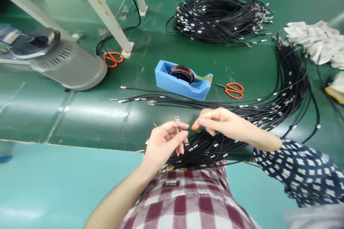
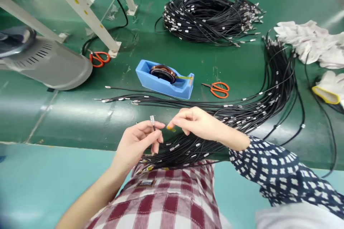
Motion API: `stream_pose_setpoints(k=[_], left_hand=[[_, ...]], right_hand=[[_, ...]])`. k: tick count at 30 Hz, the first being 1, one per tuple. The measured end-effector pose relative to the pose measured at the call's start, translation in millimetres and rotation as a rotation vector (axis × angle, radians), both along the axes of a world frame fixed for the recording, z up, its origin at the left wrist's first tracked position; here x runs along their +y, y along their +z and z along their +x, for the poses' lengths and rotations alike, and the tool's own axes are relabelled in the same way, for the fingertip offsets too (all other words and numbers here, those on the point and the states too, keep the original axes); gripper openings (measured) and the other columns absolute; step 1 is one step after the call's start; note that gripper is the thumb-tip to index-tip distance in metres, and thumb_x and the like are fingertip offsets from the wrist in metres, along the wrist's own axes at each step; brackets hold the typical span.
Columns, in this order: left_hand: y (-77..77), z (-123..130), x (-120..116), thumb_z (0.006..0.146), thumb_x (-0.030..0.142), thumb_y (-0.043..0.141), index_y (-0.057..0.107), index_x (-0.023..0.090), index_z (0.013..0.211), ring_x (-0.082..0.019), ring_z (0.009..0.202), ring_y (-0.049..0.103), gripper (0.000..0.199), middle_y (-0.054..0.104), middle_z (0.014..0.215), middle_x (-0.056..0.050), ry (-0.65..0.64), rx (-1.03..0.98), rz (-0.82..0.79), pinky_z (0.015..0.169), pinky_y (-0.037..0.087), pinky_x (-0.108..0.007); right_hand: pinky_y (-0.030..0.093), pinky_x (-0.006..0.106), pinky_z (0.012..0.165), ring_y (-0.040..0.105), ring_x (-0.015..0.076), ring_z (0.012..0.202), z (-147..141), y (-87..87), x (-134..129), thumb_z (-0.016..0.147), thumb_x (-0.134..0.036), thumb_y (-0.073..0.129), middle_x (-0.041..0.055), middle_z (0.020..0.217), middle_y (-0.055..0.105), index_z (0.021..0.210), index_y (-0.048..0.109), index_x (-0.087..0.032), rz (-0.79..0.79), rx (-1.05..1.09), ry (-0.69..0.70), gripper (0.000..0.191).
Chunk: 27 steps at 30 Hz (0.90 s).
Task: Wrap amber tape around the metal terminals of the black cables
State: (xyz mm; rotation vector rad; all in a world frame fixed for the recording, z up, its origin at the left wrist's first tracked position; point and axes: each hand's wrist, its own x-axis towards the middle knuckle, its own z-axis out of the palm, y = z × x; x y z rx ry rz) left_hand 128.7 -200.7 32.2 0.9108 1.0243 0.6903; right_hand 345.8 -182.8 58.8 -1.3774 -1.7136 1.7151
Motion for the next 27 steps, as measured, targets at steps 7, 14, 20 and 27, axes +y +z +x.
stream_pose_setpoints(k=[7,14,20,27], left_hand=[[4.8,0,-8,0.081,0.025,0.068,0.064,0.013,0.077,-0.006,0.041,0.055,0.013,0.062,0.058,0.002,0.001,0.151,0.125,0.042,0.044,-0.016],[1.8,-2,-15,0.083,0.024,0.066,0.061,0.014,0.073,-0.006,0.041,0.054,0.015,0.062,0.059,0.002,0.035,0.167,0.172,0.043,0.044,-0.016],[-0.5,-2,-14,0.08,0.027,0.07,0.063,0.014,0.086,-0.008,0.041,0.055,0.016,0.063,0.059,0.002,0.085,0.155,0.127,0.042,0.047,-0.019],[5.2,0,-12,0.081,0.024,0.067,0.061,0.014,0.075,-0.006,0.04,0.054,0.013,0.061,0.056,0.002,0.021,0.207,0.16,0.043,0.044,-0.016]], right_hand=[[0.039,0.024,0.057,0.049,0.0095,0.06,-16,5.2,-7,0.094,-0.04,0.05,0.0005,0.075,0.052,0.091,0.075,-0.016,0.083,-0.095,0.049,0.035],[0.041,0.024,0.064,0.054,0.0115,0.069,-24,-1.4,-19,0.095,-0.031,0.048,0.0015,0.078,0.055,0.083,0.072,-0.017,0.258,-0.172,-0.051,0.03],[0.04,0.024,0.061,0.051,0.0098,0.062,-22,-7.3,-21,0.095,-0.033,0.048,0.0009,0.078,0.055,0.089,0.073,-0.016,0.174,-0.088,-0.089,0.03],[0.041,0.024,0.066,0.053,0.0109,0.071,-24,0.4,-25,0.096,-0.032,0.049,0.0005,0.078,0.053,0.085,0.071,-0.017,0.224,-0.105,-0.054,0.029]])
